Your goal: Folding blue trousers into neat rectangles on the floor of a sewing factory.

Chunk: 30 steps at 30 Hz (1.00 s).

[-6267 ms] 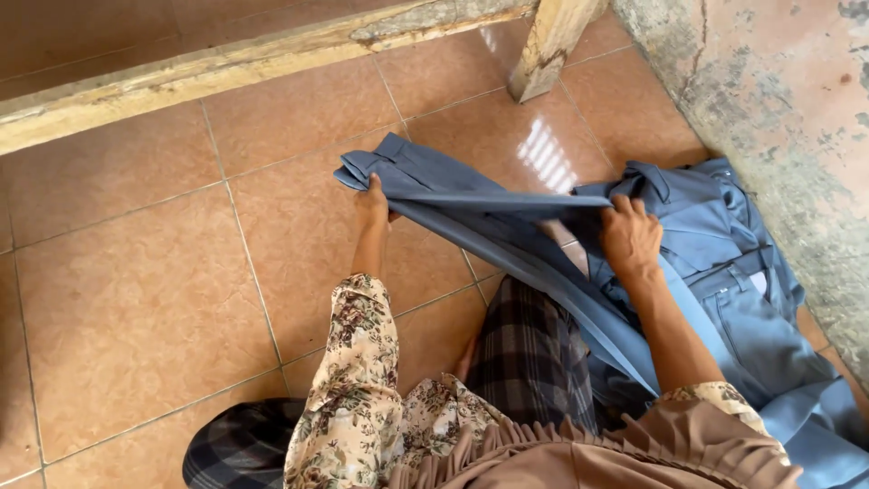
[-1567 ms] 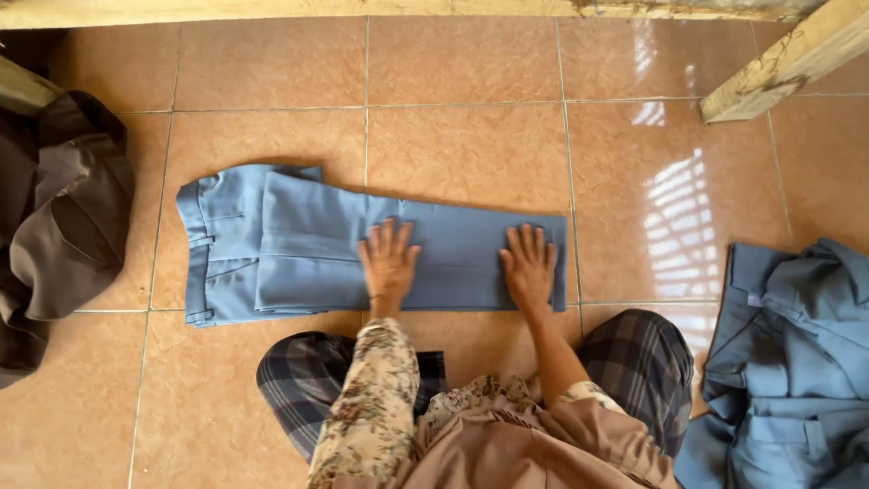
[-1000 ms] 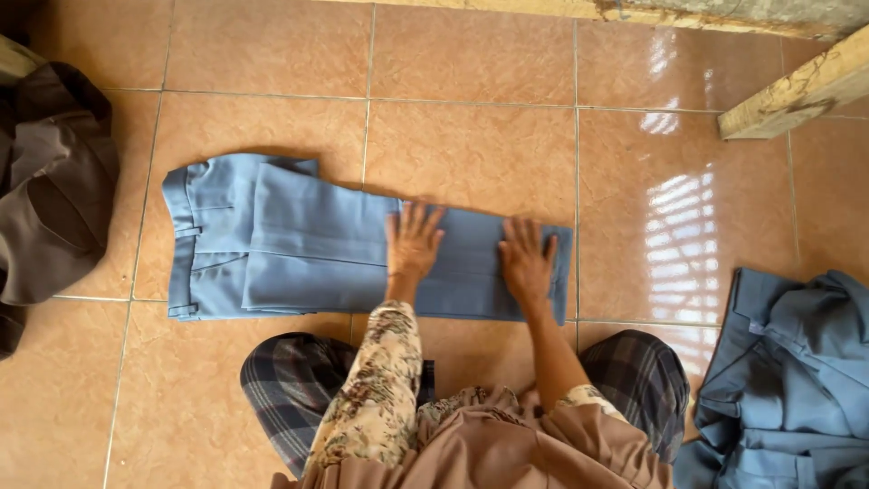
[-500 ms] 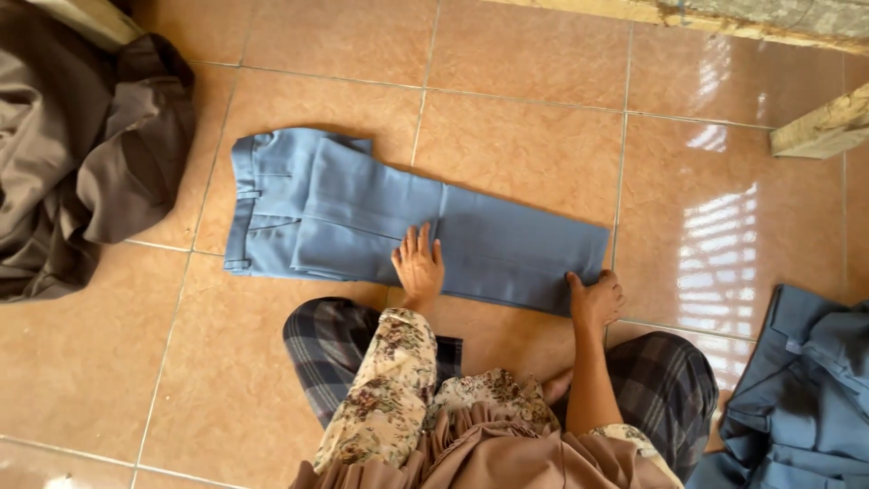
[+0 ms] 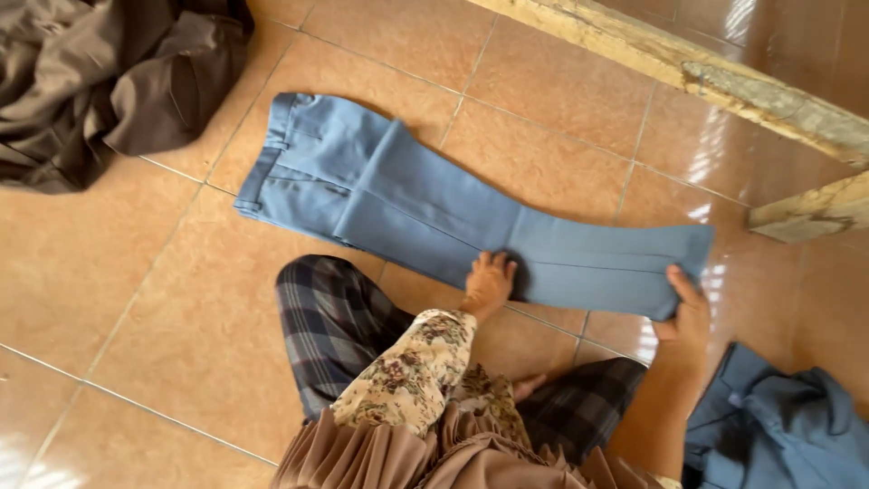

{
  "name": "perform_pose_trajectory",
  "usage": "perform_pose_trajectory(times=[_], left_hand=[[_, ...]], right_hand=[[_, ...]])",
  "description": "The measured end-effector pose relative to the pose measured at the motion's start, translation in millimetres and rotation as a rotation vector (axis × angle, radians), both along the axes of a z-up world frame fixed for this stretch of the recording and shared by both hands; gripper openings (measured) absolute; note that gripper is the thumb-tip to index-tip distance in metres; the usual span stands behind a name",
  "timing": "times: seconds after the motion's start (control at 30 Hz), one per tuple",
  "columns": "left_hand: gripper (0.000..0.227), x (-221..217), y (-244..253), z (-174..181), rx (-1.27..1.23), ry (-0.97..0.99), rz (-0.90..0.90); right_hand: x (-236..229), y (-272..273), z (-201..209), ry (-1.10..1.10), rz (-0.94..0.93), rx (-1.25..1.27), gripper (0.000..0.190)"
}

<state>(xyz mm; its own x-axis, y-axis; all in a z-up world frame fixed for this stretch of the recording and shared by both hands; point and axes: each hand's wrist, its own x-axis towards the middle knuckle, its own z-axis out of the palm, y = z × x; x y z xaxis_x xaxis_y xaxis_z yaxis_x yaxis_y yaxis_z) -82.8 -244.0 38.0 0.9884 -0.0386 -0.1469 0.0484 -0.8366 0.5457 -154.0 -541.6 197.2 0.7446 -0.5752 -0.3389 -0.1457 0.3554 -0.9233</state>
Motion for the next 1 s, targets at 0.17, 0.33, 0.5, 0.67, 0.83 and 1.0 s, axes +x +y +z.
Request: perform_pose_trajectory(times=[0.17,0.33,0.5,0.67,0.83,1.0], left_hand=[[0.056,-54,-109,22,-0.402,0.082,-0.255],[0.06,-82,-170,-2,-0.537,0.262,-0.491],[0.06,-50,-133,1,-0.818,0.463,-0.468],[0.086,27,-25,-9,-1.489,0.869,0.236],[0.082,66,57,-64,-1.106,0.744,0.482],[0.06,58,69,-61,-0.629,0.412,0.206]], right_hand=[[-25,17,144,-0.159,-0.071,0.08,0.041],[-28,10,159,-0.115,-0.141,-0.025,0.042],[16,39,112,0.046,-0.106,-0.171,0.052],[70,137,22,0.002,0.233,-0.151,0.071],[69,188,-24,0.137,0.407,0.102,0.064],[62,143,-67,0.198,0.227,0.034,0.049]])
